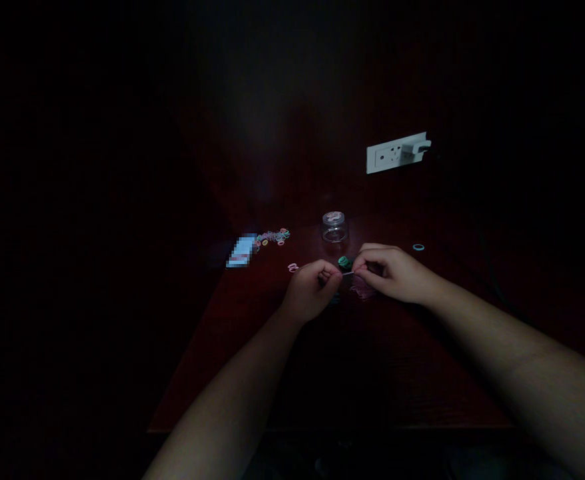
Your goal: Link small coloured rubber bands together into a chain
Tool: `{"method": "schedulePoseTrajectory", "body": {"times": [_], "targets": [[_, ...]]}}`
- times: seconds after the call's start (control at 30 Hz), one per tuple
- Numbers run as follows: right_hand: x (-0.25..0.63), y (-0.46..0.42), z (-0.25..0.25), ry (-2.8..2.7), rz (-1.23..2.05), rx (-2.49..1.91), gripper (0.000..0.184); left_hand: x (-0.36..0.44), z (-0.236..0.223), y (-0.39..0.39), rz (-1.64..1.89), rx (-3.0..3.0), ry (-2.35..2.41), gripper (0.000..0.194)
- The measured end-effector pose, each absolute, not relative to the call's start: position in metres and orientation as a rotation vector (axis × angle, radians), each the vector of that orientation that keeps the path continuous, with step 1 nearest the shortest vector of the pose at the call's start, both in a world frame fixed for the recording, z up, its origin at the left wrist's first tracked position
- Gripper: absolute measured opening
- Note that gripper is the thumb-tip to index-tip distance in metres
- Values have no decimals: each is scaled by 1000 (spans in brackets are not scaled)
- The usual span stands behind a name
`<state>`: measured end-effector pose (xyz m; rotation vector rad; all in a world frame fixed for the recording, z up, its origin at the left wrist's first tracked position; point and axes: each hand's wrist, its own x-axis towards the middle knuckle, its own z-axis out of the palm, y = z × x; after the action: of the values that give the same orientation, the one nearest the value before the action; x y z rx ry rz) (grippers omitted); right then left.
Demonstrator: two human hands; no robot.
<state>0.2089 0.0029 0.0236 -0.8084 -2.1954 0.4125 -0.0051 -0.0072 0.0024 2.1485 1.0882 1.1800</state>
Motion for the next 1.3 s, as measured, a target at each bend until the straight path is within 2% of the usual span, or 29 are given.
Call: {"method": "schedulePoseTrajectory", "body": {"times": [0.53, 1.3], "targets": [[230, 20, 20, -2443, 252, -1157, 10, -8, -1, -4, 1135, 2176, 1171, 11], [225, 18, 18, -2375, 296, -1123, 9, -6, 5, -7, 1076, 2206, 1136, 11]]}}
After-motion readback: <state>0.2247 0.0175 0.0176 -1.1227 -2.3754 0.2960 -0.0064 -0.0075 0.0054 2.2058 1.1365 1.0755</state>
